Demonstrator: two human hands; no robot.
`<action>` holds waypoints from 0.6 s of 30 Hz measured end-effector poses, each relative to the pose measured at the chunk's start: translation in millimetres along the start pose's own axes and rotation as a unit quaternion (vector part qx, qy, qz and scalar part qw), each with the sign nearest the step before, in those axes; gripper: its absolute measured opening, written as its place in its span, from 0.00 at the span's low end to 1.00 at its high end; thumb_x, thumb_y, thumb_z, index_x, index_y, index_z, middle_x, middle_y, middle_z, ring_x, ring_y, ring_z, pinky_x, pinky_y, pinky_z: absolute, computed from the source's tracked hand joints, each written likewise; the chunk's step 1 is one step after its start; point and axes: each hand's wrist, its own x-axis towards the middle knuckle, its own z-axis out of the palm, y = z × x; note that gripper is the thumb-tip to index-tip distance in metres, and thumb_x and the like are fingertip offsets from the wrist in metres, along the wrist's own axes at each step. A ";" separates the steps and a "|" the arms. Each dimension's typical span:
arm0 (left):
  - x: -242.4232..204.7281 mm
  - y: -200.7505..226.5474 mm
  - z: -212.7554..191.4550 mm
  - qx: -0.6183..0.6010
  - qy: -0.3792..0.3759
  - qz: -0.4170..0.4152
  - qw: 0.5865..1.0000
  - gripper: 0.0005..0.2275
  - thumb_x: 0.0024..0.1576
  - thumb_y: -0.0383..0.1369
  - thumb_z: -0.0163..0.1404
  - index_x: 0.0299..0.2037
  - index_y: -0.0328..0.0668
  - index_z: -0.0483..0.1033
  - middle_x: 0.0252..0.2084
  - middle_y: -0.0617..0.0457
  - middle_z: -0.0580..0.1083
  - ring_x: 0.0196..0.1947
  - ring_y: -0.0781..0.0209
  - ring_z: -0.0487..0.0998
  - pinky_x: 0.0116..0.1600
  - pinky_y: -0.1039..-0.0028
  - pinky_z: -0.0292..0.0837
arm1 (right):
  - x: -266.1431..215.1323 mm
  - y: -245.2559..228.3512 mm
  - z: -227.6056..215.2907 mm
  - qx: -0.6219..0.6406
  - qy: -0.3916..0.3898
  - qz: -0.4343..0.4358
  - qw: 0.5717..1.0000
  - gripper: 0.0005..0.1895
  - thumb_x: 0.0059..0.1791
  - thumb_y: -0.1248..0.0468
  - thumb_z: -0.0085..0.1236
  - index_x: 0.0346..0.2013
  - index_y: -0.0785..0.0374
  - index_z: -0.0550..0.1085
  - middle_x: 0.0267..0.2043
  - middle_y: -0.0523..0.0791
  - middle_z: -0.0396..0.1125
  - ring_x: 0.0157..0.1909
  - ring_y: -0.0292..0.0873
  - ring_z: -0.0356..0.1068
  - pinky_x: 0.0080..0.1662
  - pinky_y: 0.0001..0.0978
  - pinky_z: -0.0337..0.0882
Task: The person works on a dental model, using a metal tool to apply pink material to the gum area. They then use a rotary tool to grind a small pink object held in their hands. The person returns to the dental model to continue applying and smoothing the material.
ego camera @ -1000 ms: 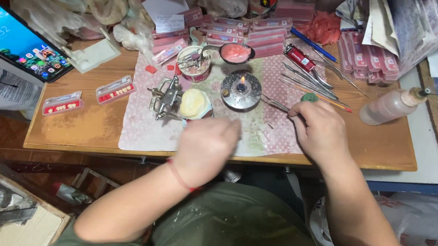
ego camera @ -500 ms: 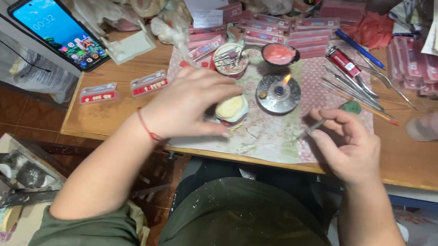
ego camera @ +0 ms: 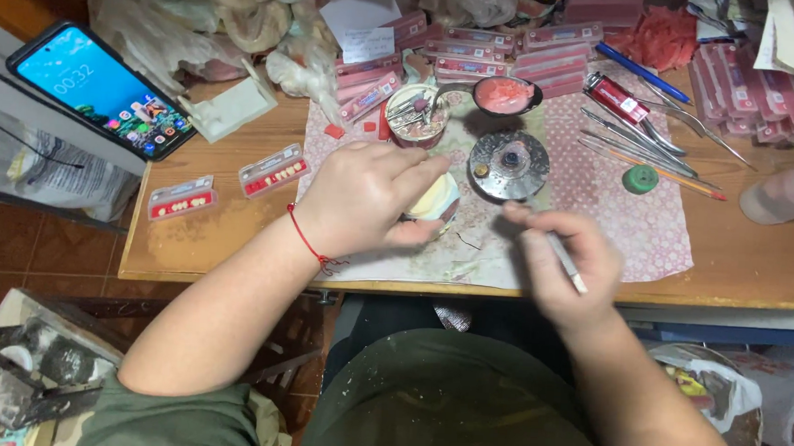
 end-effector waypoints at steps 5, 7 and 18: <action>-1.8 -1.1 -6.3 -0.030 0.054 -0.029 0.998 0.26 0.57 0.55 0.53 0.56 0.45 0.78 0.46 0.48 0.81 0.44 0.54 0.84 0.48 0.66 0.78 | -9.2 -0.5 31.2 -0.223 -0.070 -0.015 0.972 0.13 0.47 0.60 0.68 0.43 0.59 0.75 0.43 0.46 0.79 0.45 0.48 0.79 0.45 0.38 0.77; -4.4 -2.9 -6.4 -0.041 0.071 -0.040 0.996 0.26 0.57 0.55 0.53 0.56 0.45 0.78 0.48 0.50 0.81 0.46 0.56 0.84 0.50 0.68 0.78 | -12.3 1.7 39.1 -0.266 -0.074 -0.028 0.961 0.14 0.47 0.56 0.68 0.41 0.55 0.74 0.43 0.42 0.80 0.42 0.45 0.79 0.43 0.35 0.77; -31.9 6.2 16.4 -0.229 0.214 -0.210 0.926 0.28 0.52 0.49 0.62 0.59 0.42 0.76 0.51 0.48 0.80 0.51 0.49 0.82 0.55 0.61 0.78 | -12.2 -3.0 43.7 -0.261 -0.092 -0.033 0.960 0.11 0.49 0.61 0.64 0.40 0.58 0.70 0.46 0.46 0.79 0.42 0.50 0.79 0.41 0.39 0.76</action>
